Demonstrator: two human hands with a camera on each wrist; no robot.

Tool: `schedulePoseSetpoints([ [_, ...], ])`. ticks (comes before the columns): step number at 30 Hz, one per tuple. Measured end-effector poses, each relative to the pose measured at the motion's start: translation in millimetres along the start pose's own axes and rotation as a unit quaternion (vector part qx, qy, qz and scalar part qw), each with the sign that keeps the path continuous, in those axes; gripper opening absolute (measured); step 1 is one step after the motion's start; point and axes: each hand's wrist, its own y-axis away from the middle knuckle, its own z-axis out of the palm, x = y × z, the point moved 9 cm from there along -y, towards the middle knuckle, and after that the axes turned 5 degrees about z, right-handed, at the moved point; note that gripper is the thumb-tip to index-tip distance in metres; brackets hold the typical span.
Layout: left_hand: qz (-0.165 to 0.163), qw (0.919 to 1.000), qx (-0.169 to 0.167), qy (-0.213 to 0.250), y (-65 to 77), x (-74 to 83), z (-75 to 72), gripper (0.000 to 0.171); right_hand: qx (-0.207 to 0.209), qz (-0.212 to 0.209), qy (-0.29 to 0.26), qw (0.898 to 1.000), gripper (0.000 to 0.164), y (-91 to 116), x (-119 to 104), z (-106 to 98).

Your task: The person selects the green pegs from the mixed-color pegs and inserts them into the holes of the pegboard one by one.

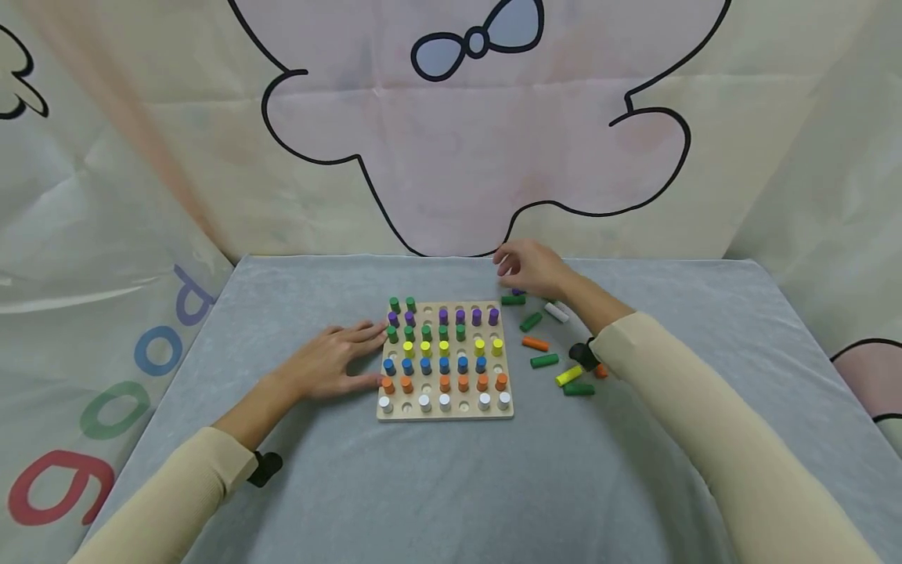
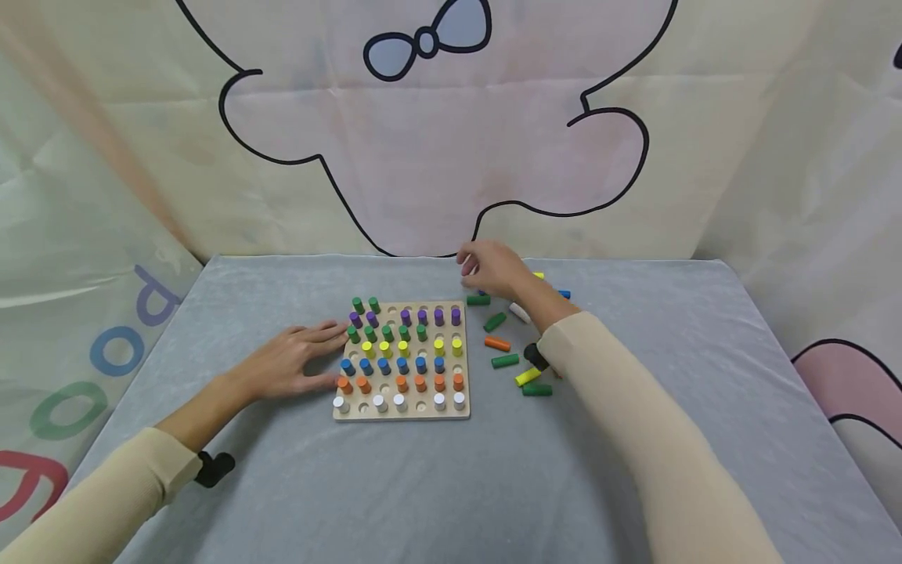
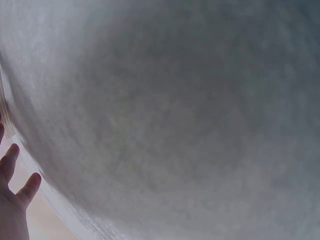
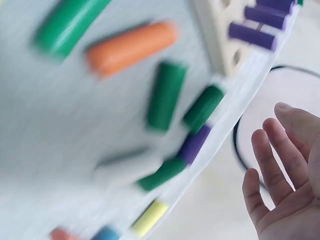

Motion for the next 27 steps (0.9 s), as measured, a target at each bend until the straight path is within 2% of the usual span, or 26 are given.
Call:
schedulePoseSetpoints([
  [5,0.003,1.0000,0.003,0.001,0.2,-0.2,0.4,0.077,0.008,0.010,0.008,1.000,0.034,13,31,-13],
  [13,0.001,1.0000,0.001,0.003,-0.2,0.1,0.2,0.077,0.006,0.032,0.008,0.999,0.035,30,68,-17],
  [19,0.010,0.9999,0.011,0.000,-0.5,1.3,-0.4,0.078,0.008,0.030,0.008,0.999,0.032,40,80,-16],
  [27,0.005,1.0000,0.006,-0.001,-1.2,-1.6,2.2,0.078,0.010,0.040,0.019,0.999,0.032,47,90,-9],
])
